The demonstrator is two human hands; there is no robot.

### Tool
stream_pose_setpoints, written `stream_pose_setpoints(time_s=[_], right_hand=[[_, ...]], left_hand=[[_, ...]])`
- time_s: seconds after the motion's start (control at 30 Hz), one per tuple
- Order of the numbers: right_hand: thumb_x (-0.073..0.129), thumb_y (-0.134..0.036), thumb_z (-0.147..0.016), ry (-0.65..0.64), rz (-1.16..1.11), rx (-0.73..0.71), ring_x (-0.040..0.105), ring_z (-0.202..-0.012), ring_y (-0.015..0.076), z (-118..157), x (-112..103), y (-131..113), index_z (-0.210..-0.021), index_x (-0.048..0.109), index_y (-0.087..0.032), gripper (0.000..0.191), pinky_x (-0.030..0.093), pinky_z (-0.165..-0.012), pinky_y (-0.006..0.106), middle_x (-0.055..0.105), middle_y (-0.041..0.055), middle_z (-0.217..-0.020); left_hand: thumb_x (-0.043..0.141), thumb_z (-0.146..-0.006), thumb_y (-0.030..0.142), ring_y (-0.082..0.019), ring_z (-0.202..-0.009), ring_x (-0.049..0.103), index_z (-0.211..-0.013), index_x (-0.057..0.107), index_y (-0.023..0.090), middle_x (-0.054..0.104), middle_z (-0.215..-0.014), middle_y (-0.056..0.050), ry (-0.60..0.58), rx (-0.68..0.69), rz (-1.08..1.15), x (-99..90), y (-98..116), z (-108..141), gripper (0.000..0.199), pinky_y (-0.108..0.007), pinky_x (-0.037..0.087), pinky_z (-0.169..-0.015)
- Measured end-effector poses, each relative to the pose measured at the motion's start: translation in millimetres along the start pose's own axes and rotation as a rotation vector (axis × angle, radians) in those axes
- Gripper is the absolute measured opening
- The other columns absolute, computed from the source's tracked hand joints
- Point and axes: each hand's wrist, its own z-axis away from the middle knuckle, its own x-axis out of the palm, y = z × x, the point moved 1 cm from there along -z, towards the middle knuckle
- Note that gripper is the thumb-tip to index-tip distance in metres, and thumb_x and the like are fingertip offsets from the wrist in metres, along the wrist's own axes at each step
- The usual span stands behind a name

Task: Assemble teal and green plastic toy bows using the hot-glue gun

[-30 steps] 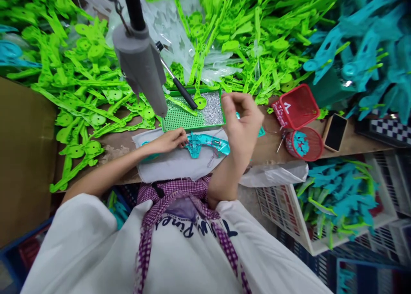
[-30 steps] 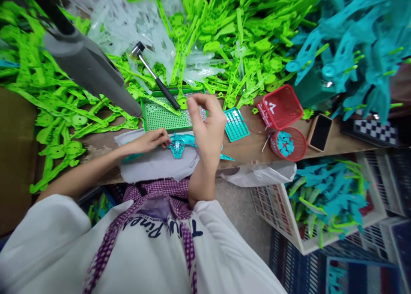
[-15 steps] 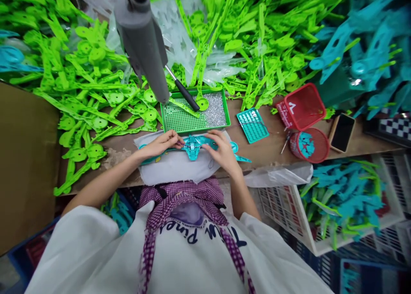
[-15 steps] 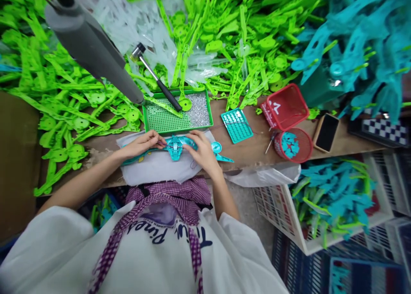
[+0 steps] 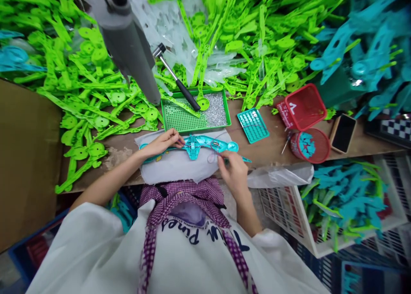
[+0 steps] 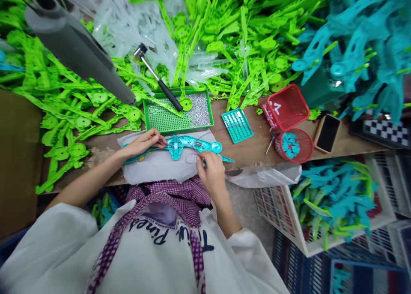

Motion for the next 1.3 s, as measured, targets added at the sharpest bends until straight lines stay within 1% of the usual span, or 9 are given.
stream_pose_setpoints(time_s=[0.1, 0.23, 0.43, 0.6, 0.73, 0.87, 1.0, 1.17, 1.3], right_hand=[[0.046, -0.041, -0.101, -0.056, -0.119, -0.043, 0.065, -0.083, 0.0207, -41, 8, -7, -0.103, 0.068, -0.023, 0.028, 0.047, -0.077, 0.033, 0.073, 0.0078, -0.097], [0.049, -0.038, -0.098, -0.177, -0.176, -0.099, 0.063, -0.079, 0.0216, -79, 43, 0, -0.09, 0.068, -0.022, 0.026, 0.044, -0.069, 0.032, 0.071, 0.0072, -0.087], [0.052, -0.036, -0.095, -0.152, -0.243, -0.065, 0.06, -0.074, 0.02, -74, 57, 9, -0.083, 0.066, -0.022, 0.023, 0.043, -0.069, 0.032, 0.065, 0.0052, -0.08], [0.052, -0.036, -0.094, -0.2, -0.278, -0.036, 0.061, -0.074, 0.02, -72, 54, 7, -0.082, 0.067, -0.021, 0.024, 0.044, -0.07, 0.032, 0.067, 0.0054, -0.079], [0.052, -0.038, -0.093, -0.186, -0.278, 0.015, 0.062, -0.076, 0.0206, -71, 57, 8, -0.082, 0.067, -0.021, 0.025, 0.045, -0.071, 0.033, 0.069, 0.0061, -0.08], [0.051, -0.039, -0.092, -0.171, -0.295, 0.062, 0.063, -0.076, 0.0211, -70, 58, 9, -0.083, 0.068, -0.021, 0.026, 0.046, -0.072, 0.033, 0.071, 0.0061, -0.081], [0.051, -0.042, -0.093, -0.122, -0.311, 0.12, 0.063, -0.075, 0.0212, -71, 59, 8, -0.085, 0.069, -0.021, 0.029, 0.045, -0.071, 0.034, 0.072, 0.0066, -0.083], [0.049, -0.046, -0.095, -0.076, -0.314, 0.112, 0.063, -0.076, 0.0219, -71, 58, 8, -0.087, 0.069, -0.021, 0.033, 0.047, -0.072, 0.036, 0.071, 0.0068, -0.084], [0.052, -0.043, -0.095, -0.147, -0.313, -0.014, 0.064, -0.1, 0.0254, -63, 45, 5, -0.111, 0.068, -0.022, 0.031, 0.05, -0.088, 0.041, 0.07, 0.0097, -0.108]], left_hand=[[0.067, -0.083, 0.066, -0.015, -0.075, 0.068, -0.086, 0.05, 0.019, 0.071, -0.093, -0.007, 0.001, 0.007, -0.074, 1.3, -2, 1, 0.049, -0.029, 0.059, -0.068], [0.057, -0.09, 0.066, -0.016, -0.082, 0.065, -0.087, 0.043, 0.021, 0.069, -0.102, -0.009, 0.01, 0.08, -0.159, 2.1, -2, 3, 0.048, -0.027, 0.055, -0.062], [0.045, -0.1, 0.051, -0.015, -0.067, 0.061, -0.09, 0.044, 0.022, 0.067, -0.083, -0.003, -0.101, 0.121, -0.457, 9.6, 8, 11, 0.03, -0.029, 0.049, -0.062], [0.043, -0.1, 0.029, -0.021, -0.09, 0.065, -0.092, 0.054, 0.022, 0.067, -0.094, -0.008, -0.149, 0.368, -0.938, 37.2, 15, 20, 0.016, -0.034, 0.05, -0.08], [0.039, -0.101, 0.024, -0.02, -0.083, 0.064, -0.092, 0.054, 0.021, 0.066, -0.088, -0.007, -0.131, 0.407, -0.987, 55.7, 10, 13, 0.017, -0.032, 0.05, -0.075], [0.043, -0.1, 0.023, -0.018, -0.081, 0.064, -0.091, 0.054, 0.021, 0.067, -0.089, -0.005, -0.249, 0.408, -0.98, 59.4, 12, 11, 0.014, -0.029, 0.049, -0.072], [0.042, -0.102, 0.026, -0.016, -0.069, 0.063, -0.094, 0.054, 0.021, 0.066, -0.081, -0.002, 0.053, 0.297, -0.956, 38.2, 17, 19, 0.015, -0.028, 0.047, -0.063], [0.043, -0.104, 0.033, -0.02, -0.08, 0.065, -0.091, 0.057, 0.021, 0.066, -0.084, -0.005, 0.188, 0.422, -1.178, 20.6, -2, 44, 0.022, -0.032, 0.05, -0.07], [0.042, -0.105, 0.033, -0.02, -0.085, 0.065, -0.095, 0.058, 0.02, 0.068, -0.09, -0.006, 0.316, 0.499, -1.256, 20.9, -20, 53, 0.023, -0.032, 0.052, -0.076]])
